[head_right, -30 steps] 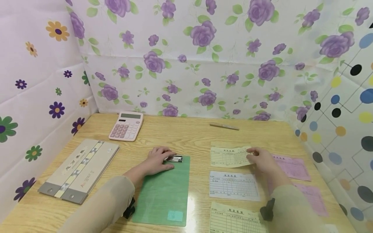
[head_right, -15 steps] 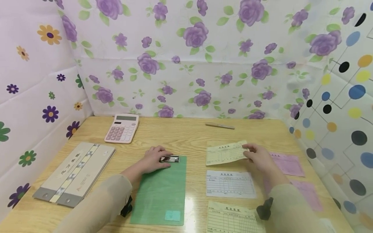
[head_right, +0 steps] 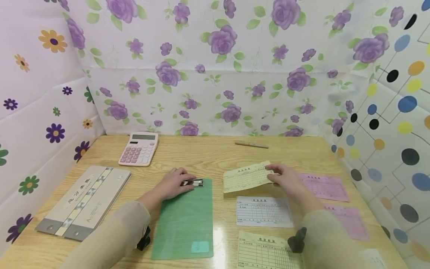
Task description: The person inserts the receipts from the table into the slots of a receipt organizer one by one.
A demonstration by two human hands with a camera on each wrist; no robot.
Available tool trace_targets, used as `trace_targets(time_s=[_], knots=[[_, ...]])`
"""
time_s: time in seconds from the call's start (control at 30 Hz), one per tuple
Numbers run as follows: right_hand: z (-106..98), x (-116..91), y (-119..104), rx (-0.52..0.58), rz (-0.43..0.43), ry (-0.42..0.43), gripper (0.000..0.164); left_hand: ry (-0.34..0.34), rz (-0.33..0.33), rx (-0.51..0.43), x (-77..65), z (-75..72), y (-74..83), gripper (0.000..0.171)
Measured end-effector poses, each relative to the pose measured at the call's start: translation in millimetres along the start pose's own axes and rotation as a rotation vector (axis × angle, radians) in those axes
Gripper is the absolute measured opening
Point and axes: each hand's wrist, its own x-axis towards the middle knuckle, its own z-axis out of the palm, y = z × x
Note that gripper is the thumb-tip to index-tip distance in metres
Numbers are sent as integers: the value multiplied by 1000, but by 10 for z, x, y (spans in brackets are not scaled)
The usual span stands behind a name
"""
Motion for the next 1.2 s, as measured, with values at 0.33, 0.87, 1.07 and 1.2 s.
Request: trace_targets(time_s=[0.33, 0.87, 1.07, 1.2], knots=[[338, 136, -138, 32, -37, -75, 42, 18, 31, 13, -36, -28, -53, 44], [913, 272, -361, -84, -55, -225, 29, 44, 31, 25, -109, -80, -172, 39], [1144, 326, -418, -115, -67, -285, 26, 51, 65, 26, -143, -80, -203, 35], [1290, 364, -437, -163, -99, -301, 26, 51, 87, 42, -171, -79, -207, 36]])
